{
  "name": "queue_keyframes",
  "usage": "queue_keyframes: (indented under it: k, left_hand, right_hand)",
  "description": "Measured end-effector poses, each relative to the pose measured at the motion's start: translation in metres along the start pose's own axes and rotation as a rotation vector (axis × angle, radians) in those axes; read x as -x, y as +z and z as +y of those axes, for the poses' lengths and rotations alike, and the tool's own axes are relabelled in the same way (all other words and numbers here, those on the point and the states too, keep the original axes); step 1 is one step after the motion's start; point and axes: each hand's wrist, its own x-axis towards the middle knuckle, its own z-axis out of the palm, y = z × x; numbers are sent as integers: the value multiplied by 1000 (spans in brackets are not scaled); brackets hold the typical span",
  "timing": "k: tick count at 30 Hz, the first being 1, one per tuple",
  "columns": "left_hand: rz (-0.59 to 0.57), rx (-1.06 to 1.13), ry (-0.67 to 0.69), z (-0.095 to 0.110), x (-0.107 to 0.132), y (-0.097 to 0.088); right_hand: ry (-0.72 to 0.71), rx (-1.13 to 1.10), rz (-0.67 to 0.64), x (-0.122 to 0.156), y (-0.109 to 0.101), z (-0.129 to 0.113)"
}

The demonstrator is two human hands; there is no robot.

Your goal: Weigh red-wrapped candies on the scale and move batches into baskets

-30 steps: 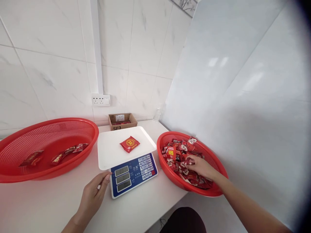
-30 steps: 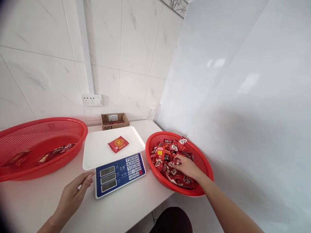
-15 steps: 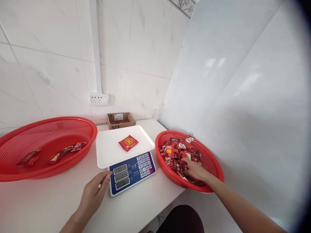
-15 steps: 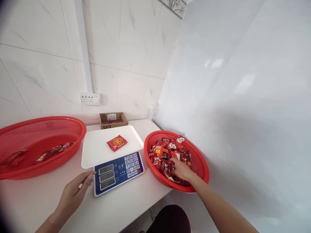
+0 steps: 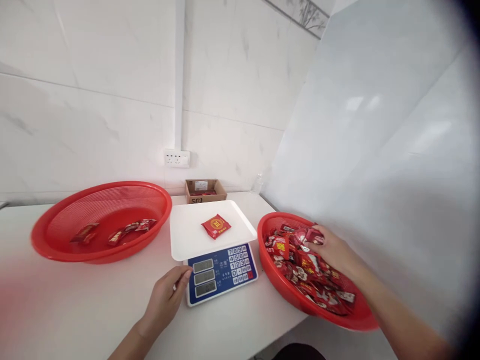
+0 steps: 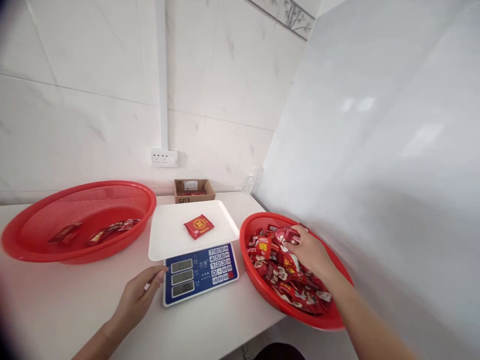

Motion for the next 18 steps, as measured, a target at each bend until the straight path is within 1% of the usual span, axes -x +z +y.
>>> queue_keyframes:
  k: [2,5,7,9,11,12,14,16,18]
  left_hand:
    - [-25,5,0,1,1,0]
    - [-39,14,-8,2,2,-2]
    - [-28,23,-12,3,2,-3]
    - [-19,34,-10,3,1,-4]
    - [-19,42,-6,3,1,-4]
    - [-19,43,-5,3,0,-5]
    - [-15,42,0,3,0,-4]
    - [-11,40,6,2,0,-4]
    - [-18,37,3,2,1,-4]
  right_hand:
    - [-41,-120,-4,-7,4,-28]
    - [-158,-205,-64,-11,27,-75]
    - [-231,-222,-148,-11,46,-102]
    - [-278,-217,-260,-12,63,-124]
    - [-296,-183,-322,-16,76,-139]
    - [-302,-165,-319,-19,80,-145]
    - [-310,-149,-265,-27,85,-155]
    - [-326,-179,-227,-35,88,-165]
    - [-359,-236,-250,-40,93,-177]
